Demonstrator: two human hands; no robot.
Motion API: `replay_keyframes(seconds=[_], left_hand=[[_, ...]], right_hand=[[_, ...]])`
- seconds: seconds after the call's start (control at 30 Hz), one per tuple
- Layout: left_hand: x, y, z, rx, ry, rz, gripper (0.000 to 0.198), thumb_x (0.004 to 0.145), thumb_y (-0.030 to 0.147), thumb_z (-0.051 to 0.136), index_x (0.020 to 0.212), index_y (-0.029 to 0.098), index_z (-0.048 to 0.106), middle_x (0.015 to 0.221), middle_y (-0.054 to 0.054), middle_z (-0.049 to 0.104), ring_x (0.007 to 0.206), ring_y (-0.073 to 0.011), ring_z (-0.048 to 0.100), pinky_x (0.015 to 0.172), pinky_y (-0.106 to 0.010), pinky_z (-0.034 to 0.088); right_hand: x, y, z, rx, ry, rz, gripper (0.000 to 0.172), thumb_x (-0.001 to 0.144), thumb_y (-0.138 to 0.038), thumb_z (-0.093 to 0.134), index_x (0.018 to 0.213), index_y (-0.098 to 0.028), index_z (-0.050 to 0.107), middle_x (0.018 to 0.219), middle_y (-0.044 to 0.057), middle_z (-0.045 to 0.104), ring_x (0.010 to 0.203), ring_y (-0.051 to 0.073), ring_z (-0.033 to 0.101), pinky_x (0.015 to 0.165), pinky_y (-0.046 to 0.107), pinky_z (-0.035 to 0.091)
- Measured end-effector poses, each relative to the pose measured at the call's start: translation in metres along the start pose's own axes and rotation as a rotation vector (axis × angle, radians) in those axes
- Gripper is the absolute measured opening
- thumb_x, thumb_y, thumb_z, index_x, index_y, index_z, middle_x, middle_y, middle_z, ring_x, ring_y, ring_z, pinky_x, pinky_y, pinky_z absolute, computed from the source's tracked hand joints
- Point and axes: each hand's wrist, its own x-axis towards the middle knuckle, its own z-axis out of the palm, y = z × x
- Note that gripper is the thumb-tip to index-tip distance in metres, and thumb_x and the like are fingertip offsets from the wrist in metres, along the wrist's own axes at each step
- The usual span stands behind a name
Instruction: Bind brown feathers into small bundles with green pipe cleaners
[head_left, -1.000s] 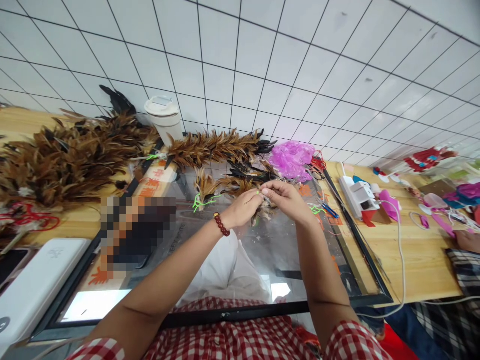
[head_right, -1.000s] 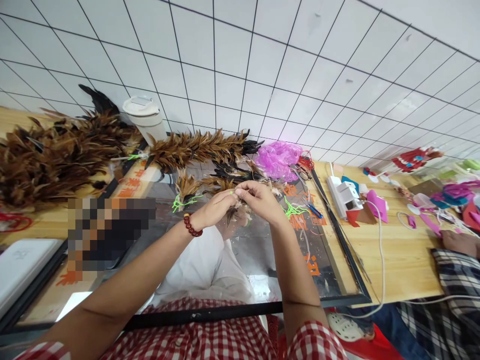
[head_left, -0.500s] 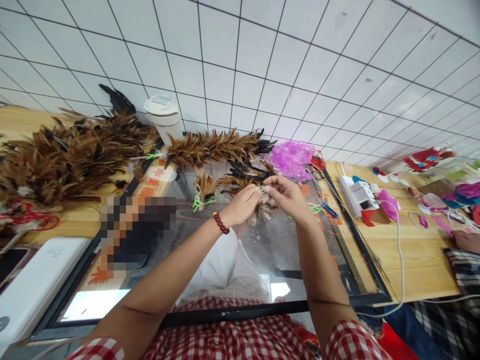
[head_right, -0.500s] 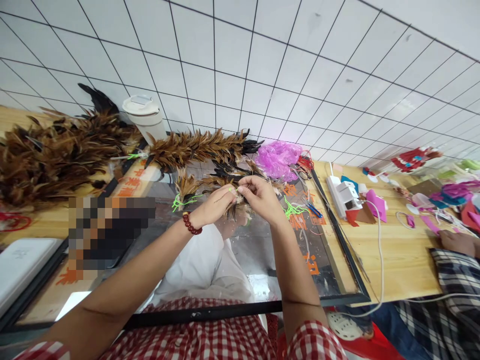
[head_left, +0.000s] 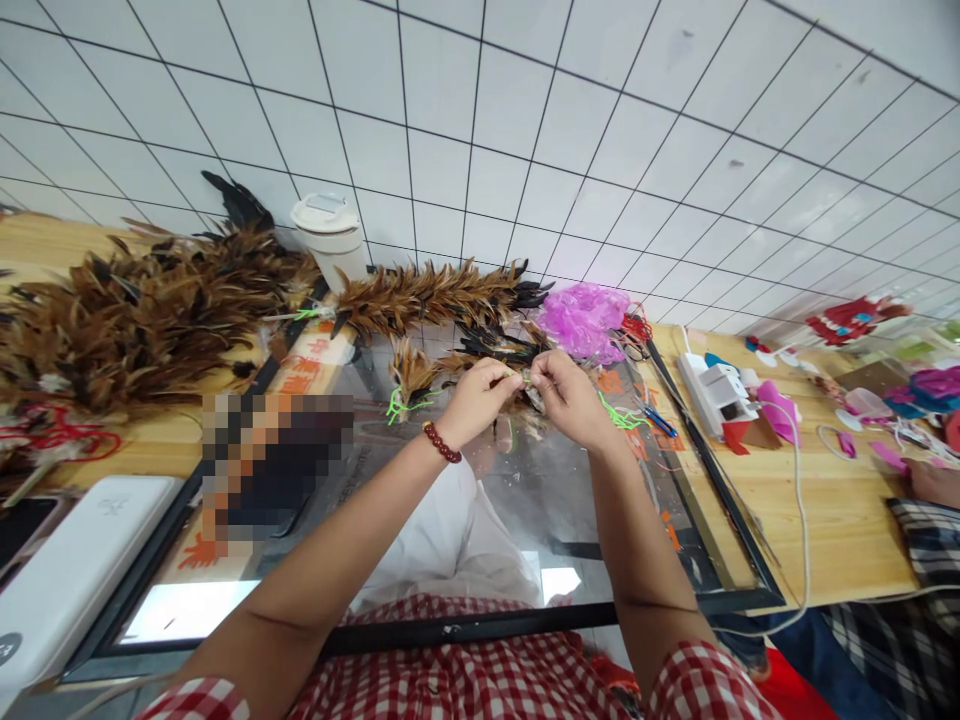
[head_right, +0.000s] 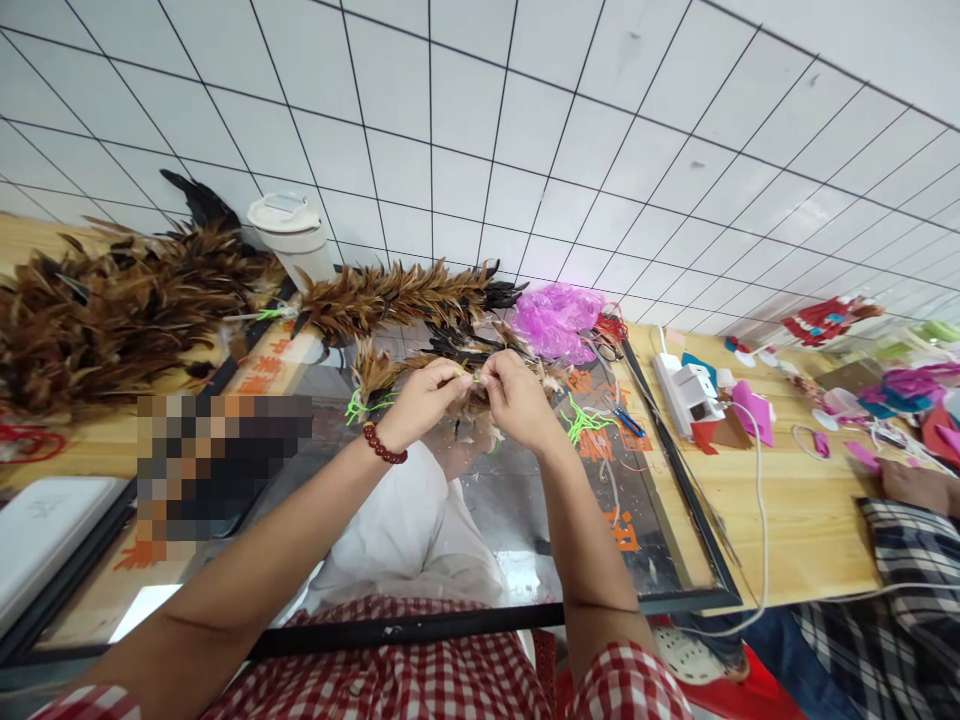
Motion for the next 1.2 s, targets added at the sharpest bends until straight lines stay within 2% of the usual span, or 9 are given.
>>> replay_keyframes(seconds=[0.1, 0.17, 0.27, 0.47, 0.67, 0.77, 0.87, 1.0, 1.2], left_hand=[[0.002, -0.005, -0.001, -0.122, 0.061, -0.028, 0.012, 0.073, 0.028, 0.065, 0.072, 0.016, 0.069, 0.082, -0.004, 0.062, 0.081, -0.0156, 0.056, 0.080, -0.029, 0.042], [0.002, -0.007, -0.001, -0.160, 0.071, -0.035, 0.013, 0.071, 0.028, 0.068, 0.073, 0.016, 0.070, 0.082, -0.005, 0.063, 0.081, -0.0153, 0.057, 0.080, -0.028, 0.042], [0.003, -0.009, -0.001, -0.153, 0.072, -0.017, 0.012, 0.071, 0.027, 0.068, 0.072, 0.016, 0.070, 0.084, -0.005, 0.063, 0.082, -0.0151, 0.058, 0.079, -0.028, 0.043], [0.005, -0.009, -0.005, 0.037, 0.086, 0.086, 0.009, 0.073, 0.022, 0.063, 0.068, 0.016, 0.067, 0.083, -0.005, 0.063, 0.082, -0.0154, 0.059, 0.078, -0.029, 0.046], [0.007, -0.010, -0.009, 0.323, 0.196, 0.353, 0.011, 0.076, 0.015, 0.057, 0.070, 0.017, 0.066, 0.081, -0.005, 0.065, 0.077, -0.0143, 0.061, 0.073, -0.027, 0.048], [0.011, -0.011, -0.012, 0.402, 0.286, 0.425, 0.013, 0.079, 0.015, 0.055, 0.073, 0.017, 0.066, 0.084, -0.006, 0.067, 0.081, -0.0152, 0.062, 0.075, -0.027, 0.048], [0.019, -0.015, -0.014, 0.405, 0.363, 0.402, 0.013, 0.082, 0.017, 0.054, 0.079, 0.017, 0.067, 0.085, -0.006, 0.070, 0.081, -0.0158, 0.064, 0.076, -0.028, 0.048], [0.030, -0.021, -0.014, 0.366, 0.378, 0.295, 0.014, 0.083, 0.020, 0.055, 0.081, 0.019, 0.069, 0.078, -0.003, 0.072, 0.073, -0.0146, 0.066, 0.070, -0.025, 0.048], [0.031, -0.025, -0.012, 0.372, 0.352, 0.339, 0.014, 0.083, 0.021, 0.057, 0.081, 0.019, 0.070, 0.081, -0.004, 0.073, 0.075, -0.0152, 0.067, 0.071, -0.026, 0.048]], right_hand=[[0.001, 0.002, 0.002, 0.024, 0.026, -0.023, 0.011, 0.087, -0.017, 0.043, 0.081, -0.020, 0.051, 0.088, 0.007, 0.056, 0.086, 0.019, 0.052, 0.079, 0.033, 0.042], [0.001, 0.003, 0.003, 0.061, 0.060, -0.030, 0.010, 0.086, -0.018, 0.046, 0.091, -0.019, 0.055, 0.099, 0.009, 0.058, 0.086, 0.018, 0.054, 0.082, 0.033, 0.044], [0.002, 0.004, 0.008, 0.114, 0.063, -0.061, 0.028, 0.086, -0.020, 0.049, 0.113, -0.020, 0.055, 0.119, 0.011, 0.058, 0.090, 0.017, 0.057, 0.085, 0.035, 0.045], [0.004, 0.012, 0.020, 0.188, 0.098, 0.082, 0.016, 0.086, -0.027, 0.055, 0.085, -0.020, 0.069, 0.083, 0.004, 0.070, 0.079, 0.016, 0.063, 0.077, 0.030, 0.047], [0.008, 0.018, 0.032, 0.260, 0.147, 0.189, 0.016, 0.081, -0.029, 0.058, 0.080, -0.018, 0.070, 0.076, 0.003, 0.069, 0.069, 0.014, 0.061, 0.068, 0.026, 0.047], [0.016, 0.015, 0.037, 0.350, 0.174, 0.230, 0.017, 0.078, -0.033, 0.062, 0.080, -0.018, 0.070, 0.075, 0.002, 0.069, 0.066, 0.014, 0.060, 0.065, 0.025, 0.047], [0.028, 0.012, 0.039, 0.428, 0.176, 0.245, 0.019, 0.073, -0.036, 0.068, 0.079, -0.018, 0.071, 0.076, 0.002, 0.070, 0.066, 0.014, 0.060, 0.065, 0.025, 0.048], [0.041, 0.015, 0.041, 0.489, 0.199, 0.244, 0.025, 0.073, -0.043, 0.068, 0.071, -0.018, 0.069, 0.073, 0.002, 0.067, 0.070, 0.014, 0.060, 0.068, 0.026, 0.048], [0.040, 0.021, 0.048, 0.830, 0.229, 0.436, 0.034, 0.065, -0.044, 0.074, 0.085, -0.018, 0.066, 0.069, -0.001, 0.065, 0.058, 0.011, 0.058, 0.059, 0.025, 0.048]])
